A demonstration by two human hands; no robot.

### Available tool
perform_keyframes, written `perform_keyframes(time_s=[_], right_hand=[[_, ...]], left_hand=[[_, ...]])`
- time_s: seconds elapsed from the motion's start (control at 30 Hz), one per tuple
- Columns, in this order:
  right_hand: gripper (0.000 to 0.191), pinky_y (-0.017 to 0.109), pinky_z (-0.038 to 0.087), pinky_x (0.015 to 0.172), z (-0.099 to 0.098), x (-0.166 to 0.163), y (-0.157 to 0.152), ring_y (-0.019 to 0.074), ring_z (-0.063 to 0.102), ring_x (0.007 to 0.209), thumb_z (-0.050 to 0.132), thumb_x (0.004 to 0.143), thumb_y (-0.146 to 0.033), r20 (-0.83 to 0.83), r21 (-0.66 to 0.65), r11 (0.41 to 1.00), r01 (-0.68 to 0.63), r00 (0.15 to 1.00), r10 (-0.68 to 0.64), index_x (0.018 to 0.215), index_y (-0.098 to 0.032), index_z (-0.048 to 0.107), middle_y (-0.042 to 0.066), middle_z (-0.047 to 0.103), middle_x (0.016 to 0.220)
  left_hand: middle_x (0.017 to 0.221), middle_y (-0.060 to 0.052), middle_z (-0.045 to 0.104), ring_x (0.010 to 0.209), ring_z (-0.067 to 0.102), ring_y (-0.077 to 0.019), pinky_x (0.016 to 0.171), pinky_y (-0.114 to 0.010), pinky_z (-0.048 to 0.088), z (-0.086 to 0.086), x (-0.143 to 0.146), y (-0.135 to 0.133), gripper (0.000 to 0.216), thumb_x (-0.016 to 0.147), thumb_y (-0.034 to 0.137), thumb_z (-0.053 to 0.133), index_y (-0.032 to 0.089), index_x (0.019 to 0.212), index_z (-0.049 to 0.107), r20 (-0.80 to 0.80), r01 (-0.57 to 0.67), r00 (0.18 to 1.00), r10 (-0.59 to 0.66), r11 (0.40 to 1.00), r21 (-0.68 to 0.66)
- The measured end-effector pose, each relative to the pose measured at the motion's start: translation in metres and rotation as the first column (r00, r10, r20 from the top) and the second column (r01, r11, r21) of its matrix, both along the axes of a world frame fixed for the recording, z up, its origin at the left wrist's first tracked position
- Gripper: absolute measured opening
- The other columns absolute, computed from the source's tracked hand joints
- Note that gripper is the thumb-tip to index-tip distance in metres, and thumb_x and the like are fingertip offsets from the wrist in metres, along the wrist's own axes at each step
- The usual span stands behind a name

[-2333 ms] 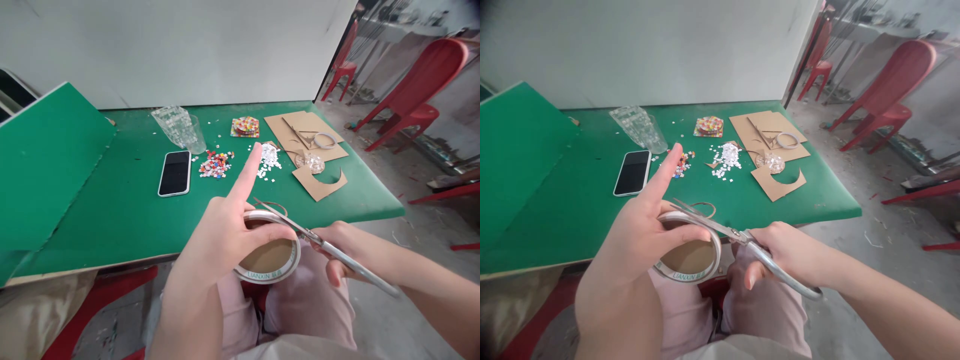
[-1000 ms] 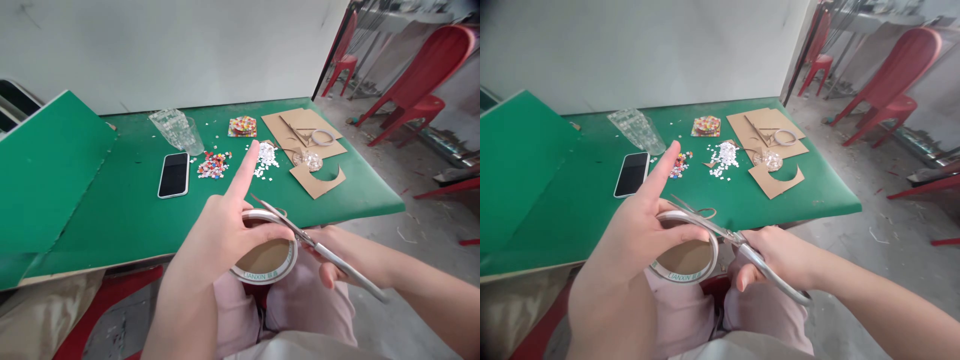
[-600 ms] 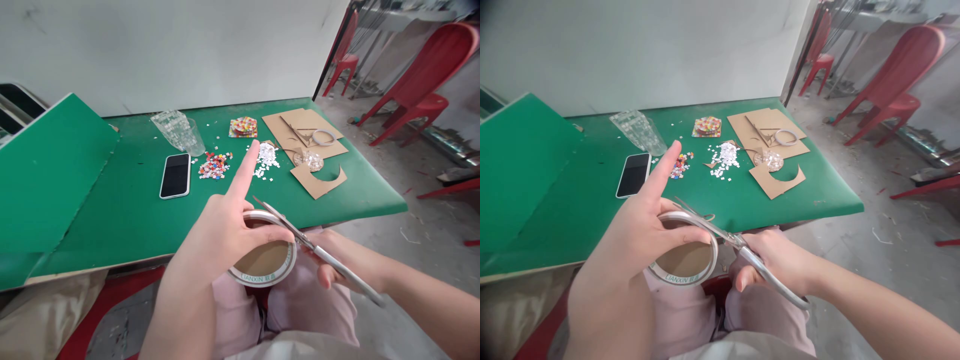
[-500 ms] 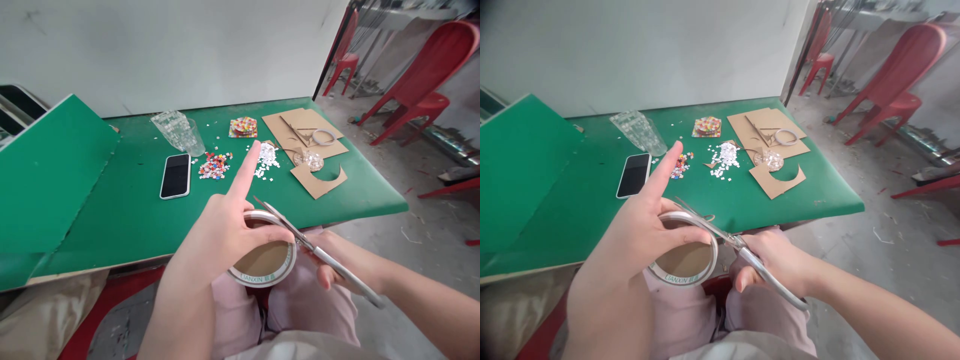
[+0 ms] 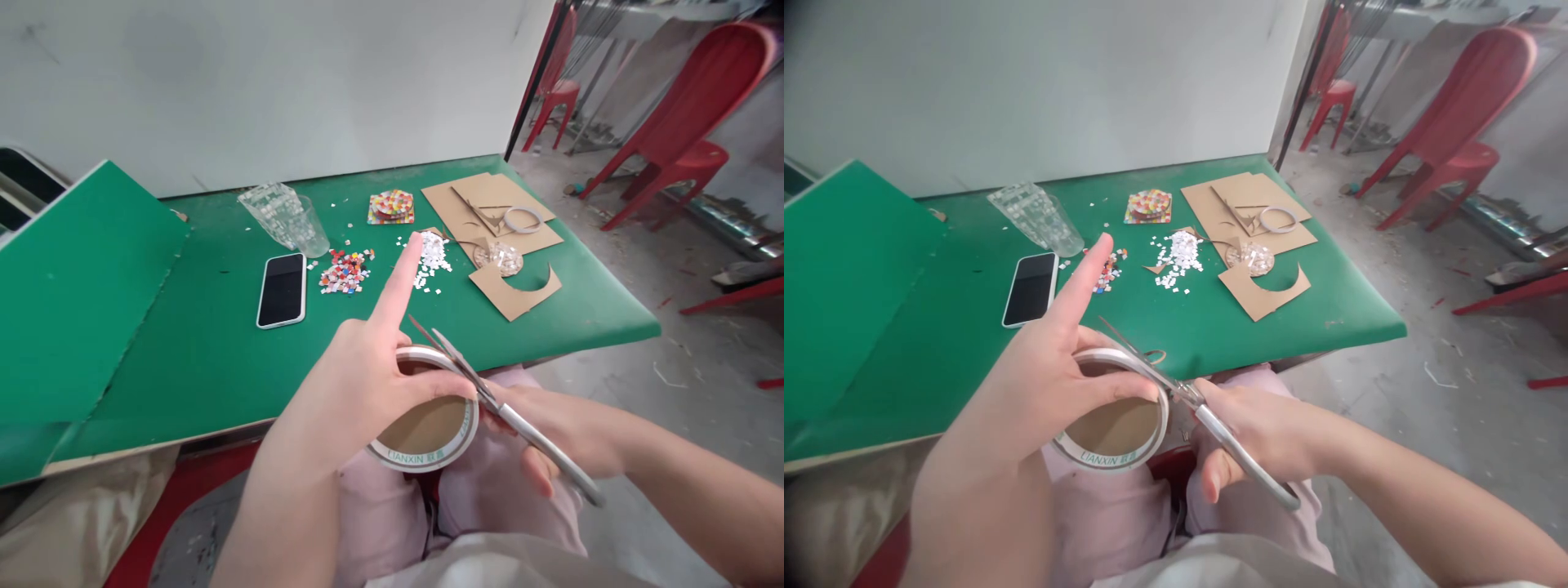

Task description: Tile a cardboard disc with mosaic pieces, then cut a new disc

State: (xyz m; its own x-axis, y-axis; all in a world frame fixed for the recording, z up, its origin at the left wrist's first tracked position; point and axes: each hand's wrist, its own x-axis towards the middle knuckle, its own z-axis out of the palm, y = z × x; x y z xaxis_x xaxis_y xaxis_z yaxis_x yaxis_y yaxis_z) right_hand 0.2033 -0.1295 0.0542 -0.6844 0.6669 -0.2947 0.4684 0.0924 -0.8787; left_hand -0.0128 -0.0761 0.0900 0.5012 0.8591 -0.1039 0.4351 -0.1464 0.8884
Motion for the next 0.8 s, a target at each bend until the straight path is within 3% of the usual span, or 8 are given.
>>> perform_keyframes(time_s=[0.27, 0.57, 0.8], right_hand=[[0.060, 0.027, 0.040, 0.064, -0.008, 0.007, -0.003, 0.0157, 0.045, 0.074, 0.036, 0.074, -0.074, -0.063, -0.027, 0.998, -0.064, 0.996, 0.062, 0.094, -0.018, 0.040, 0.005, 0.049, 0.089], [0.062, 0.026, 0.039, 0.060, -0.006, 0.000, -0.003, 0.0160, 0.048, 0.070, 0.035, 0.073, -0.076, -0.032, 0.000, 1.000, -0.013, 0.999, 0.013, 0.093, -0.017, 0.041, 0.005, 0.053, 0.085], [0.051, 0.024, 0.036, 0.056, -0.003, -0.006, -0.002, 0.0139, 0.046, 0.064, 0.032, 0.080, -0.069, -0.039, 0.034, 0.998, 0.059, 0.998, -0.058, 0.075, -0.019, 0.043, 0.001, 0.049, 0.071]], left_hand=[[0.073, 0.004, 0.065, 0.068, 0.063, -0.0173, 0.046, -0.021, 0.044, 0.004, 0.000, 0.002, 0.087, 0.073, 0.032, 0.059, 0.035, 0.142, 0.005, -0.057, -0.028, 0.998, 0.030, 0.999, 0.026], [0.067, 0.005, 0.062, 0.064, 0.063, -0.0166, 0.042, -0.019, 0.041, 0.008, 0.003, 0.001, 0.086, 0.073, 0.033, 0.059, 0.037, 0.142, 0.007, -0.092, -0.031, 0.995, 0.038, 0.997, 0.070], [0.071, 0.005, 0.062, 0.064, 0.062, -0.0158, 0.041, -0.019, 0.040, 0.007, 0.002, 0.001, 0.084, 0.075, 0.033, 0.057, 0.037, 0.142, 0.007, -0.079, -0.046, 0.996, 0.052, 0.996, 0.079]])
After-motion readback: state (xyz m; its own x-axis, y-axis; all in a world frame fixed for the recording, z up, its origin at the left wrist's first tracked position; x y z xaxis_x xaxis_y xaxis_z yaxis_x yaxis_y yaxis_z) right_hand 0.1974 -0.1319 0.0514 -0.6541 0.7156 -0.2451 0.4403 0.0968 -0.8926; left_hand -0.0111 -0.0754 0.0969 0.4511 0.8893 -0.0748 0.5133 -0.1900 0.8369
